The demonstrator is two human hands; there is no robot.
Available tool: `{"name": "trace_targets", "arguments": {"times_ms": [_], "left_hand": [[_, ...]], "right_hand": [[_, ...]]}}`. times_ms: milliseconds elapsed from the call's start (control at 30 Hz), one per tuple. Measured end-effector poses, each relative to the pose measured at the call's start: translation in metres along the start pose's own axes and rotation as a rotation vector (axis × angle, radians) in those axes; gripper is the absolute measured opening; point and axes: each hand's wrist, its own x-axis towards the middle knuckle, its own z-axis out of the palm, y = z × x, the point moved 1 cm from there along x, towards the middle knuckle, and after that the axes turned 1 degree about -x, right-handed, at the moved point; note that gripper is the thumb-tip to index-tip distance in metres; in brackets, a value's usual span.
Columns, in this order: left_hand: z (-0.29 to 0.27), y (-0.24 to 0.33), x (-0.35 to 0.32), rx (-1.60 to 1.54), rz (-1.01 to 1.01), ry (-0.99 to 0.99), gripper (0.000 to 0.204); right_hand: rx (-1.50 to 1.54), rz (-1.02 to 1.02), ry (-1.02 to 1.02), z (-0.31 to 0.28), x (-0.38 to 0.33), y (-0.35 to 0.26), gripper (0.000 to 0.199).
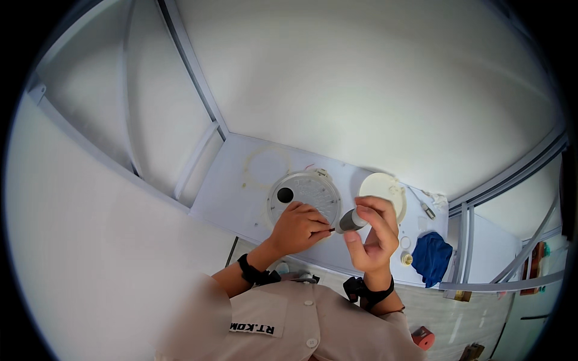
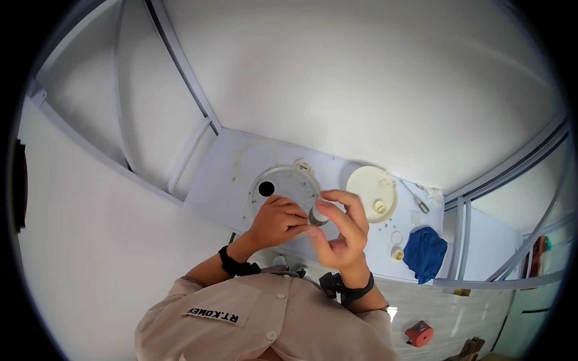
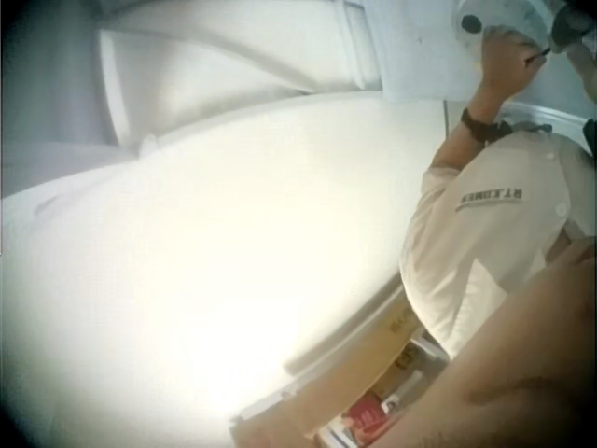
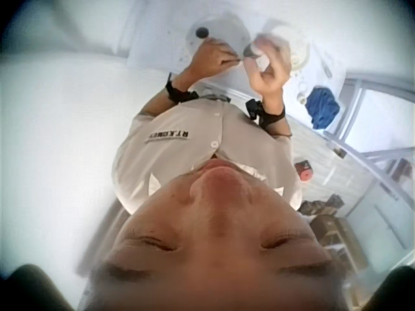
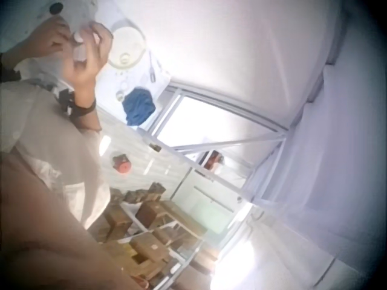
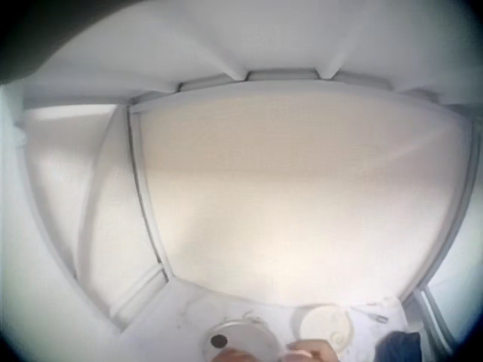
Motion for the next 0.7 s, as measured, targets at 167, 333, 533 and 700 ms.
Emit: {"name": "trace_targets", "arguments": {"times_ms": [167,333,533,700], "left_hand": [[0.000,0.000,0.001,-0.009,0.000,-0.011,0.012],[-0.002,0.000,0.000,-0.020,-0.012,-0.024,0.014],[-0.001,-0.001,0.001,-0.005,-0.016,-0.019,0.014],[-0.002,-0.001,0.001,-0.026,-0.020,-0.033,0.015]], "right_hand": [[-0.019,0.049,-0.050,-0.004,-0.012,0.008,0.035],[0.150,0.121,-0.060,0.002,-0.005,0.005,0.037],[-0.019,0.017,-0.097,-0.005,-0.005,0.007,0.028],[0.078,0.147,-0.082,0.004,0.002,0.000,0.026]]}}
